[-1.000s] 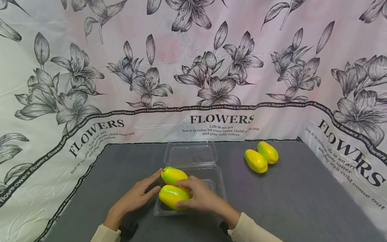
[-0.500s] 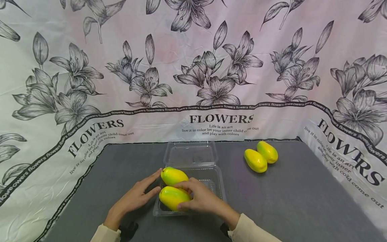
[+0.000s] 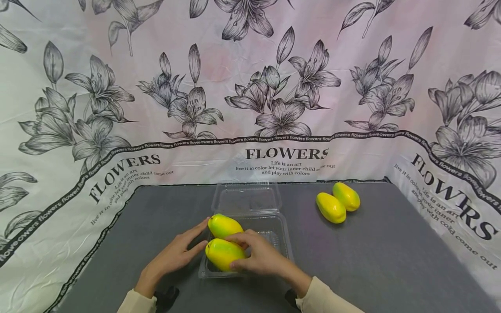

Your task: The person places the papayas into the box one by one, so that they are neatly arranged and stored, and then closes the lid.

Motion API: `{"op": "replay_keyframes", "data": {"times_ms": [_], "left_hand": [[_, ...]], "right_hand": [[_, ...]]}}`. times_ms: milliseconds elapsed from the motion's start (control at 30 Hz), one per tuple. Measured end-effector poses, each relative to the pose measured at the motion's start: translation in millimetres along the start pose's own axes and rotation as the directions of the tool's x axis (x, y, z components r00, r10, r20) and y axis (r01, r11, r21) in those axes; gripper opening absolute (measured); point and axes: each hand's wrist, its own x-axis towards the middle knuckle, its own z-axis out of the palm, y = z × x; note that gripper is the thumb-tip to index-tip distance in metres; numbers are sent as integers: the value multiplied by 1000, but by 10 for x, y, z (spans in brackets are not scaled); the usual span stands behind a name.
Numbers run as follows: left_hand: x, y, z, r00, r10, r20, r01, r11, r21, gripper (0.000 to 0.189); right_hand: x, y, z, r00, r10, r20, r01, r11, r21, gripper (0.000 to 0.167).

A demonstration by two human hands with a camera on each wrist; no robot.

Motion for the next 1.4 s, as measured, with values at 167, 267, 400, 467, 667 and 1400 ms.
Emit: {"op": "replay_keyframes", "data": {"times_ms": [167,267,400,467,667,1400], "left_hand": [[-1,9,-6,1000,2,0,-2,1000,1,71],[-6,18,-5,1000,2,-3,-2,1000,9,70],[-18,35,-1,1000,-3,-15,3,1000,9,69],[-25,42,1,1000,-6,-19,6,1000,3,69],[-30,49,-1,1000,-17,-16,17,1000,-6,69],[-23,45,-9,1000,-11,-9,11,1000,-2,70]], "right_hand": [[-9,25,18,1000,-29,-7,29,999,12,58],[-14,29,26,1000,-31,1,31,999,19,58],[-22,19,17,1000,-14,13,14,999,39,59],[-32,17,5,1000,-3,20,2,999,54,60],[-79,10,-43,999,37,22,-39,994,103,59],[-287,137,-479,988,29,-151,-25,999,27,57]]}}
